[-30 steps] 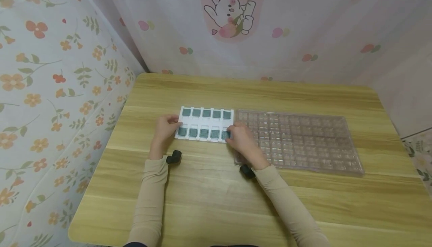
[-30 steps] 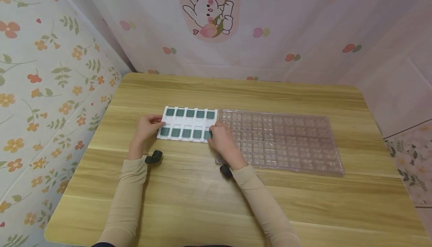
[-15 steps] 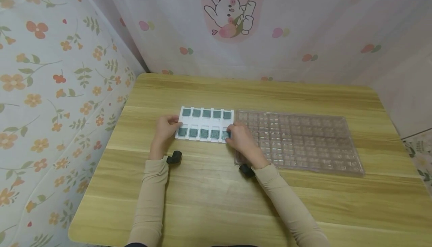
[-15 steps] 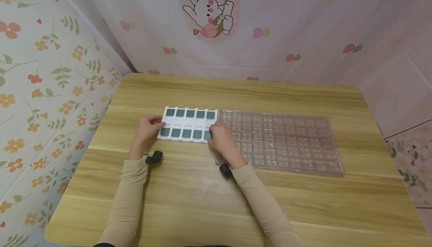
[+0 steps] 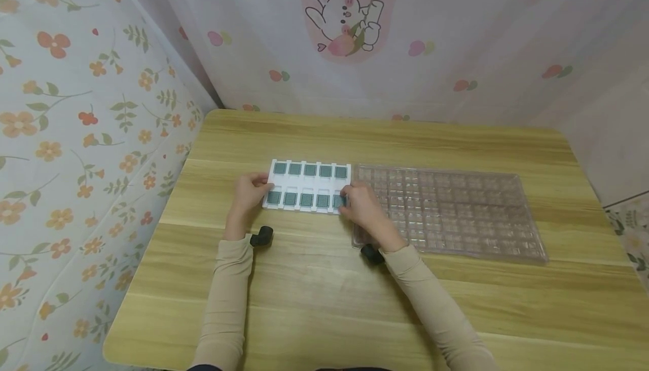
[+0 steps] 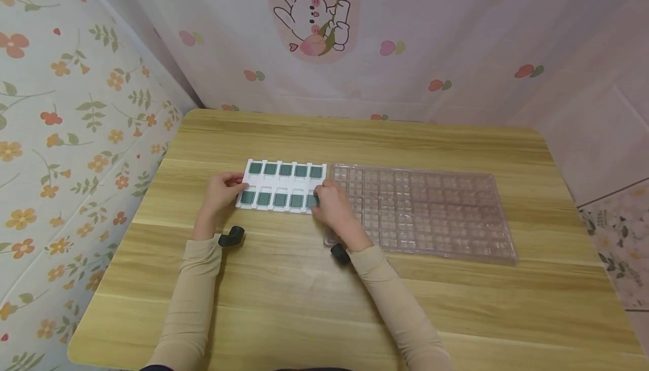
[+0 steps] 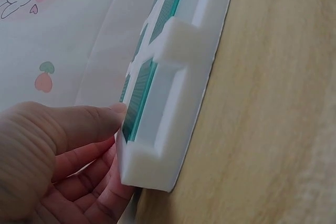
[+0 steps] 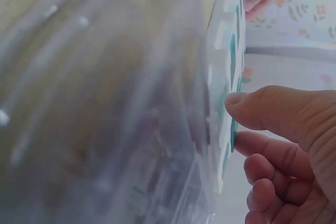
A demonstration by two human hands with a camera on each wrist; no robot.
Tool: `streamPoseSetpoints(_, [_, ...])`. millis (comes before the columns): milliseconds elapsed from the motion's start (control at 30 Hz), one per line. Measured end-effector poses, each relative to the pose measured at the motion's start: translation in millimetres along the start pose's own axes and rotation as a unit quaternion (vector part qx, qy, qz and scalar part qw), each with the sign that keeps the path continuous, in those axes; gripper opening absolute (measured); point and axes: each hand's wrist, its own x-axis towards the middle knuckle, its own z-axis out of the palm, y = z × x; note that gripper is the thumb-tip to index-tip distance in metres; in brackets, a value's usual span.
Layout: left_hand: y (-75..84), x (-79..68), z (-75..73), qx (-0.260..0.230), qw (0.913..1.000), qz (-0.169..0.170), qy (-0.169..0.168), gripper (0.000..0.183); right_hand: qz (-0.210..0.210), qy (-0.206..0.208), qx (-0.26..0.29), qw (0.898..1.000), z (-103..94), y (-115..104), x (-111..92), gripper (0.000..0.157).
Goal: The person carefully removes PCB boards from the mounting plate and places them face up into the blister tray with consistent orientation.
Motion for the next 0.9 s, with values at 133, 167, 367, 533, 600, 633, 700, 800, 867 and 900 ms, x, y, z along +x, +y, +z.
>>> streamPoseSetpoints(133, [0.0, 0.0, -0.5, -0.002, 1.0, -0.005, -0.003, 0.03, 0.015, -0.009, 0.005, 1.0, -4.6, 0.1, 1.7, 0.028])
streamPoseSetpoints(167, [0.2, -0.2, -0.5, -0.004, 1.0, -0.004, -0.003, 0.03, 0.02, -0.012, 0.007, 1.0, -5.9, 0.7, 2.3, 0.028])
streamPoseSetpoints(367, [0.0, 0.2, -0.8, -0.003, 1.0, 0.0, -0.005, 0.031, 0.027, -0.015, -0.005, 1.0, -13.5, 9.5, 6.3, 0.029])
streamPoseSetpoints(533, [-0.1, 0.3, -1.1, -0.003, 1.0, 0.004, -0.004, 0.03, 0.027, -0.015, -0.005, 1.0, -21.6, 16.2, 9.8, 0.028])
streamPoseSetpoints(600, [-0.2, 0.2, -1.2, -0.002, 1.0, 0.006, -0.003, 0.03, 0.026, -0.016, -0.001, 1.0, -25.4, 18.6, 10.8, 0.027])
streamPoseSetpoints(633, [-0.1, 0.1, -1.2, -0.004, 1.0, 0.007, -0.003, 0.03, 0.027, -0.018, 0.006, 0.999, -27.0, 20.2, 11.2, 0.026])
streamPoseSetpoints(700, [-0.4, 0.2, -1.2, -0.004, 1.0, 0.007, -0.002, 0.03, 0.027, -0.021, 0.014, 0.999, -29.7, 24.1, 12.2, 0.026])
streamPoseSetpoints(800, [-1.2, 0.4, -1.4, -0.003, 0.9999, 0.011, -0.002, 0.03, 0.035, -0.026, 0.027, 0.999, -33.3, 30.5, 13.7, 0.026])
streamPoseSetpoints(867, [-1.8, 0.5, -1.5, -0.001, 0.9999, 0.014, -0.002, 0.03, 0.042, -0.028, 0.024, 0.998, -35.7, 34.4, 15.1, 0.026])
streamPoseSetpoints(900, [-2.0, 0.5, -1.5, 0.001, 0.9998, 0.017, -0.003, 0.03, 0.046, -0.03, 0.025, 0.998, -37.0, 36.1, 15.9, 0.026])
